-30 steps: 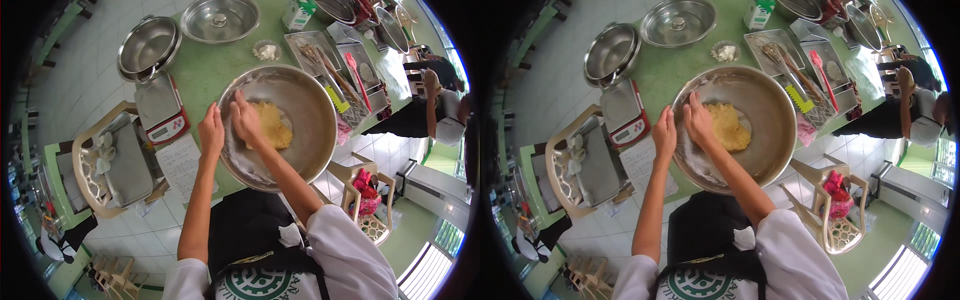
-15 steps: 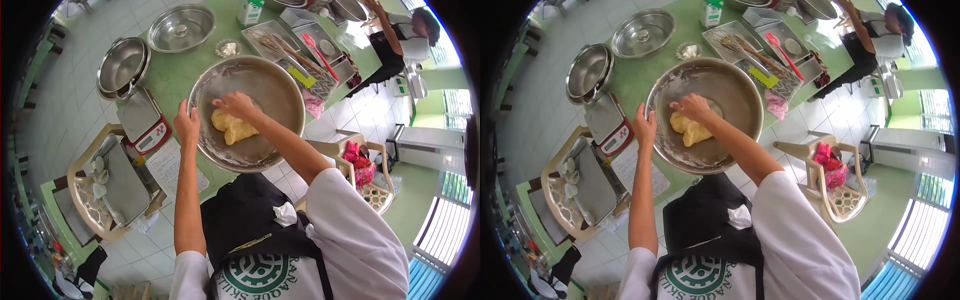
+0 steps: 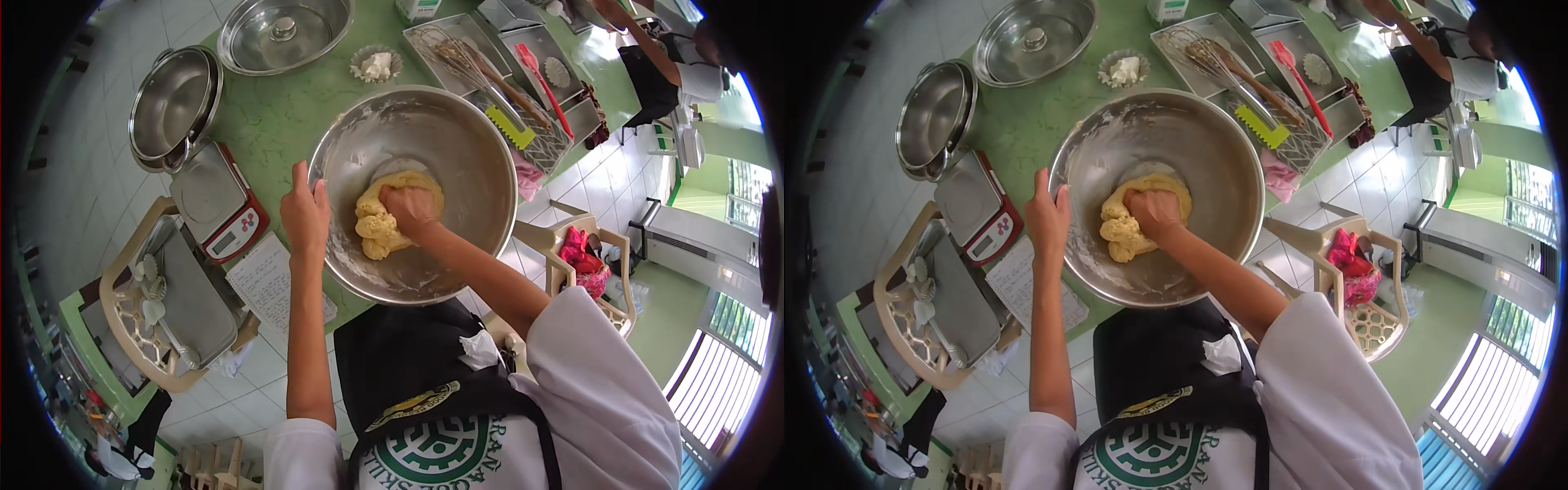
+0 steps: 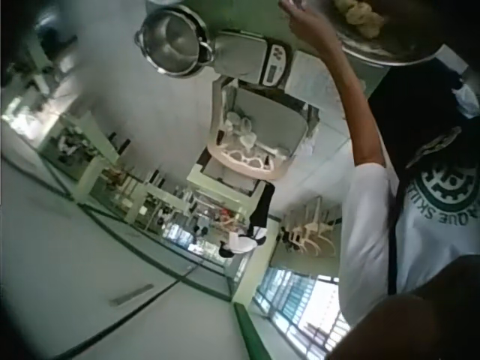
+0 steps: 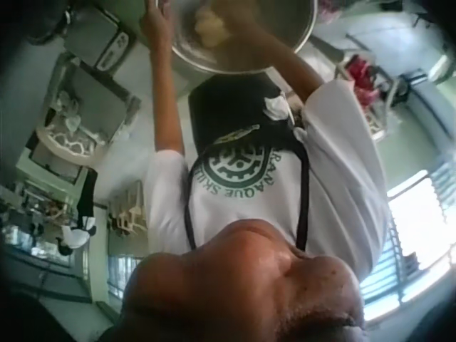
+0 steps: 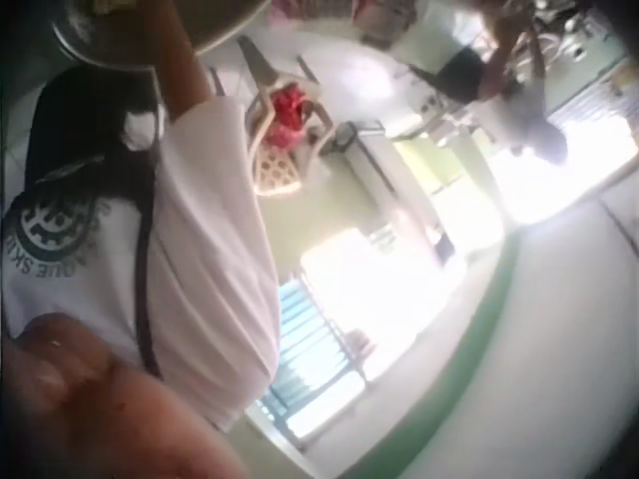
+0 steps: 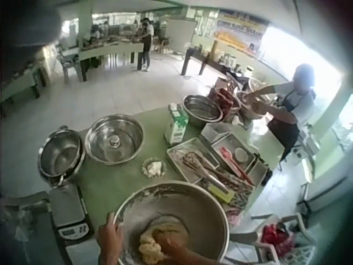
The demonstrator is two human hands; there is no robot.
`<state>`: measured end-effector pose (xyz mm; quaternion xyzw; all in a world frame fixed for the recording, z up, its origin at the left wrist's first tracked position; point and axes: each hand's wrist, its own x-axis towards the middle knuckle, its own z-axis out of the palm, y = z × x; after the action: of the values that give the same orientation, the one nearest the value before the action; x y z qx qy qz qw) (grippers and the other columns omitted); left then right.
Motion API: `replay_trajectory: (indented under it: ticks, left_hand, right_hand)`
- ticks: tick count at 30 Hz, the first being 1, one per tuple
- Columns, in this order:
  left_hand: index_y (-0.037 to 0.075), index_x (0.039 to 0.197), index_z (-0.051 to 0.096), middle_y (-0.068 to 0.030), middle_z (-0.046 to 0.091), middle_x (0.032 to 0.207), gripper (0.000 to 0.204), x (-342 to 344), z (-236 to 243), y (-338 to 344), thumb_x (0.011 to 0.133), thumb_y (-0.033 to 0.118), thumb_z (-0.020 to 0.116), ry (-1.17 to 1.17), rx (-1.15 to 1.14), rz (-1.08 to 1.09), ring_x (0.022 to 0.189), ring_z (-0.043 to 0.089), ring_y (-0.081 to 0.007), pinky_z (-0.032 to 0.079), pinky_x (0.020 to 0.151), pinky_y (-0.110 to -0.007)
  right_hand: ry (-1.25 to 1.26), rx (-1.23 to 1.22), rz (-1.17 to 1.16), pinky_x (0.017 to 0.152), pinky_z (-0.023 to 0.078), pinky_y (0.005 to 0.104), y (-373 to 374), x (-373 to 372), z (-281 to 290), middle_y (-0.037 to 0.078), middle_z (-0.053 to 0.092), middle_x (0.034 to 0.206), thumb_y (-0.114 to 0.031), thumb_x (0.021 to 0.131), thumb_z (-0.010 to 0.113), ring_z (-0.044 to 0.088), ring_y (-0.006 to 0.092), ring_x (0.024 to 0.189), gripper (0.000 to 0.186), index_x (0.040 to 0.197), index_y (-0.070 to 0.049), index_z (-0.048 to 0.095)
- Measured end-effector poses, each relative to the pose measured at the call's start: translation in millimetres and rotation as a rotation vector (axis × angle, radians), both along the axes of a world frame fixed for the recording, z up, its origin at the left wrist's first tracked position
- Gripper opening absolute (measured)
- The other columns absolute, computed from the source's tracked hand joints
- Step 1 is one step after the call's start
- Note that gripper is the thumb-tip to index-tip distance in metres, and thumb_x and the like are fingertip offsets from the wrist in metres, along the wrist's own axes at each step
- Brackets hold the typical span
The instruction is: The person kneads dough in a metal bowl by hand, adds a white ingredient from a small cup into the bowl using a spoon, and kneads the dough by hand.
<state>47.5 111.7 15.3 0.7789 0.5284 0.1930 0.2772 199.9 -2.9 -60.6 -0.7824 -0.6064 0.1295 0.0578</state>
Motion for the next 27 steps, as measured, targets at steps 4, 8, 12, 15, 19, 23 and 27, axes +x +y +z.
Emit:
replay_trajectory:
  ticks: [4, 8, 12, 15, 19, 23, 27]
  left_hand:
    - [0.001, 0.116, 0.047, -0.0241, 0.061, 0.069, 0.033, 6, -3, 3, 0.085, 0.010, 0.058, -0.035, -0.054, 0.007, 0.070, 0.063, -0.0396, 0.047, 0.056, -0.045]
    - [0.003, 0.115, 0.047, -0.0239, 0.061, 0.069, 0.033, 15, -7, 8, 0.085, 0.012, 0.058, -0.043, -0.013, -0.011, 0.071, 0.062, -0.0417, 0.046, 0.057, -0.046]
    - [0.005, 0.114, 0.048, -0.0248, 0.062, 0.074, 0.032, -1, -6, 9, 0.086, 0.016, 0.058, -0.007, -0.047, 0.089, 0.072, 0.061, -0.0428, 0.045, 0.060, -0.049]
    - [0.008, 0.116, 0.048, -0.0223, 0.062, 0.075, 0.032, -19, -10, 2, 0.086, 0.018, 0.056, 0.014, -0.070, 0.190, 0.072, 0.060, -0.0418, 0.045, 0.061, -0.051]
    - [0.009, 0.115, 0.049, -0.0212, 0.061, 0.072, 0.032, 4, -37, -10, 0.084, 0.017, 0.056, -0.127, -0.063, 0.207, 0.070, 0.060, -0.0423, 0.046, 0.061, -0.052]
    - [0.009, 0.112, 0.046, -0.0172, 0.061, 0.068, 0.031, -3, -33, -21, 0.083, 0.012, 0.056, -0.199, 0.018, 0.224, 0.065, 0.061, -0.0382, 0.047, 0.056, -0.048]
    - [0.008, 0.112, 0.045, -0.0162, 0.061, 0.068, 0.031, -17, -35, -17, 0.083, 0.010, 0.055, -0.247, 0.027, 0.196, 0.065, 0.061, -0.0374, 0.047, 0.054, -0.047]
  right_hand:
    - [0.065, -0.067, -0.064, 0.049, 0.048, 0.0398, 48, 5, -7, 0.012, 0.066, 0.066, -0.020, 0.088, 0.045, 0.063, 0.0297, 0.057, 0.034, 0.063, -0.009, 0.064]
    - [0.636, 0.066, -0.496, 0.050, 0.046, 0.0387, 55, 24, 11, 0.016, 0.065, 0.069, -0.017, 0.085, 0.054, 0.062, 0.0294, 0.059, 0.025, 0.069, -0.001, 0.064]
    - [0.668, 0.491, -0.531, 0.064, 0.047, 0.0392, 34, 58, 36, 0.017, 0.063, 0.077, -0.021, 0.080, 0.066, 0.062, 0.0300, 0.071, 0.025, 0.082, 0.003, 0.062]
    - [0.501, 0.054, -0.583, 0.080, 0.048, 0.0395, 17, 48, 15, 0.023, 0.064, 0.096, -0.039, 0.074, 0.070, 0.062, 0.0357, 0.090, 0.051, 0.100, 0.003, 0.061]
    - [1.091, 0.330, -0.560, 0.090, 0.045, 0.0384, 4, 19, -3, 0.019, 0.060, 0.109, -0.015, 0.065, 0.079, 0.057, 0.0291, 0.101, 0.060, 0.114, 0.008, 0.052]
    - [0.370, 0.474, -0.296, 0.076, 0.044, 0.0438, -14, -29, 33, 0.019, 0.057, 0.090, -0.009, 0.060, 0.070, 0.055, 0.0386, 0.084, 0.039, 0.095, -0.004, 0.055]
    - [0.581, 0.450, -0.232, 0.075, 0.042, 0.0472, -25, -37, 105, 0.018, 0.056, 0.090, -0.009, 0.062, 0.066, 0.053, 0.0397, 0.084, 0.034, 0.093, -0.007, 0.053]
